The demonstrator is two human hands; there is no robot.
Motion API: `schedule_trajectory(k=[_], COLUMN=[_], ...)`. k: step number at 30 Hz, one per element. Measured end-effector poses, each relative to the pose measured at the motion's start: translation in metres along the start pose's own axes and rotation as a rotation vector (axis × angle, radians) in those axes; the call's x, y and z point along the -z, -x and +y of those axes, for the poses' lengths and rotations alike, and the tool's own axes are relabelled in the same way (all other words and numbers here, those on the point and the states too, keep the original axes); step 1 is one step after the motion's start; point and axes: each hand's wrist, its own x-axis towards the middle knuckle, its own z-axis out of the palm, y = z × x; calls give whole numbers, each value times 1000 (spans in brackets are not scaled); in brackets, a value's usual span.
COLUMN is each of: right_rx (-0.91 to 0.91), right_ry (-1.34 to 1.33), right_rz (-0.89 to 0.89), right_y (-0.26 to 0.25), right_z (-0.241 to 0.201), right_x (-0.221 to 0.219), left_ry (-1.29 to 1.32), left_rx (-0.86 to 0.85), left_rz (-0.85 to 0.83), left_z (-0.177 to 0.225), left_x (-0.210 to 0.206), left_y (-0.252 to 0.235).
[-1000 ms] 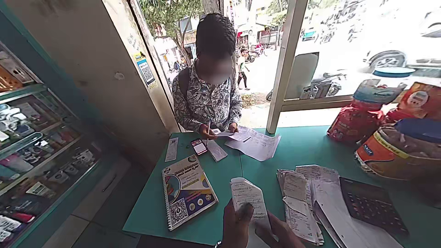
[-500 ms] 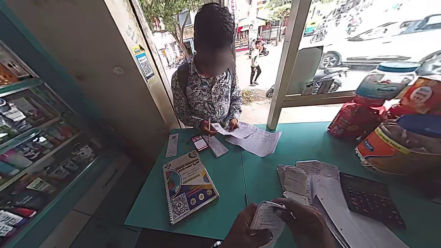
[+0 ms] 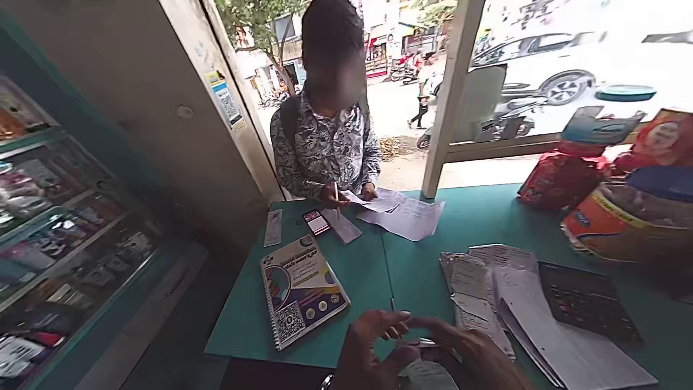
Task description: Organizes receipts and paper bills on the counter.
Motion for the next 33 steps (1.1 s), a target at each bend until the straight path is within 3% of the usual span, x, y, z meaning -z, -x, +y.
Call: schedule_trajectory(k=[4, 8, 11, 15, 21, 23, 26, 30, 33], right_rx=[-99, -65, -42, 15, -41, -74, -93, -103, -121], right_ry=[-4, 18, 81, -28, -120, -161, -238, -288, -314], right_rz=[-59, -35, -35, 14, -40, -30, 27, 69, -45], right_y=[-2, -2, -3, -1, 24, 24, 22, 22, 26], right_z=[-7, -11, -19, -15, 5, 2, 1, 3, 14], right_x=[-15, -23, -26, -33, -36, -33, -45, -62, -57], left_ry=[-140, -161, -263, -318, -229, -146, 224, 758, 790], left_rx=[35, 103, 64, -82, -123, -121, -32, 95, 208], left_rz=[11, -54, -74, 48, 300, 349, 495, 397, 353], left_z=[14, 17, 13, 13, 21, 24, 20, -1, 5], left_x=[-1, 1, -5, -3, 10, 9, -4, -23, -30], left_y=[0, 4, 9, 16, 19, 10, 6, 13, 20])
